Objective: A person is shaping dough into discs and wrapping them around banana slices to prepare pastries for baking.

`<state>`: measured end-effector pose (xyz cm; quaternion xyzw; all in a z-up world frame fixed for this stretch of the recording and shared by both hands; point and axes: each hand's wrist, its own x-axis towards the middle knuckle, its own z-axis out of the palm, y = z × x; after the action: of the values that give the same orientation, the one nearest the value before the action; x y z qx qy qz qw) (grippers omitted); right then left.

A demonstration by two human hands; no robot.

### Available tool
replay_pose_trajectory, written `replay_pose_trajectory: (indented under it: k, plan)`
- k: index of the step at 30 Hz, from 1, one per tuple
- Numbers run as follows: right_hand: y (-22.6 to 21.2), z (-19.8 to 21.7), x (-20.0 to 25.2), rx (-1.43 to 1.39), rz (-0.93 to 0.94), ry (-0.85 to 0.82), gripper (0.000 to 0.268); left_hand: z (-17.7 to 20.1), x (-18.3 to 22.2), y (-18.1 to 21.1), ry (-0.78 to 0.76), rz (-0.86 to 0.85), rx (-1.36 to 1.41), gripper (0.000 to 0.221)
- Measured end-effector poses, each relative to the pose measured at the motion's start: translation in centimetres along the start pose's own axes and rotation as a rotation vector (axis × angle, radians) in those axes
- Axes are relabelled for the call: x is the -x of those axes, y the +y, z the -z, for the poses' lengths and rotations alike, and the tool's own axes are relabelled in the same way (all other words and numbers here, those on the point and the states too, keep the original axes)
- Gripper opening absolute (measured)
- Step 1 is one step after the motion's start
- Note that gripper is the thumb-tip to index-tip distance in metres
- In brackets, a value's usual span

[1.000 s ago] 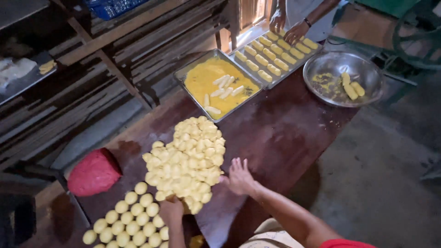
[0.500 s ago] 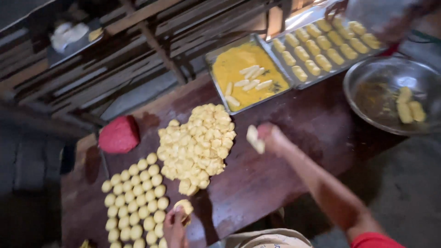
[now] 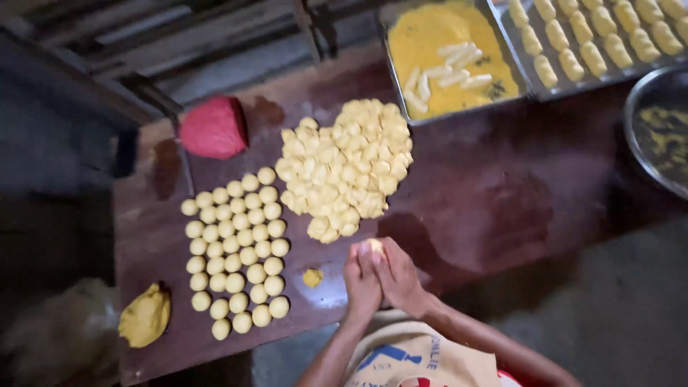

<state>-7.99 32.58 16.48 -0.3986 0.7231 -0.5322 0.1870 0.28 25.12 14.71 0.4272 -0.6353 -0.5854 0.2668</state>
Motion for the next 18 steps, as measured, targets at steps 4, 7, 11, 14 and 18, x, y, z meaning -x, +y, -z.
replay_pose_trajectory:
  k: [4, 7, 11, 14, 18]
  plan:
    - [0.6, -4.3, 0.9, 0.054, -0.028, 0.078, 0.025, 3.9, -1.5, -3.1, -0.059, -0.125, 0.01, 0.033]
    - [1.7, -8.4, 4.3, 0.119, -0.154, 0.211, 0.018, 7.7, -0.9, -7.9, -0.046, -0.154, -0.004, 0.019]
    - [0.6, -11.3, 7.8, 0.165, -0.327, 0.147, 0.017, 14.3, 1.0, -12.3, -0.135, -0.105, 0.301, 0.006]
    - [-2.4, -13.3, 6.5, 0.101, -0.414, -0.033, 0.018, 21.5, 0.4, -10.3, -0.099, -0.037, 0.125, 0.008]
    - [-1.7, -18.0, 1.7, -0.06, -0.184, -0.372, 0.031, 30.6, -3.3, -9.3, -0.088, 0.002, 0.061, 0.008]
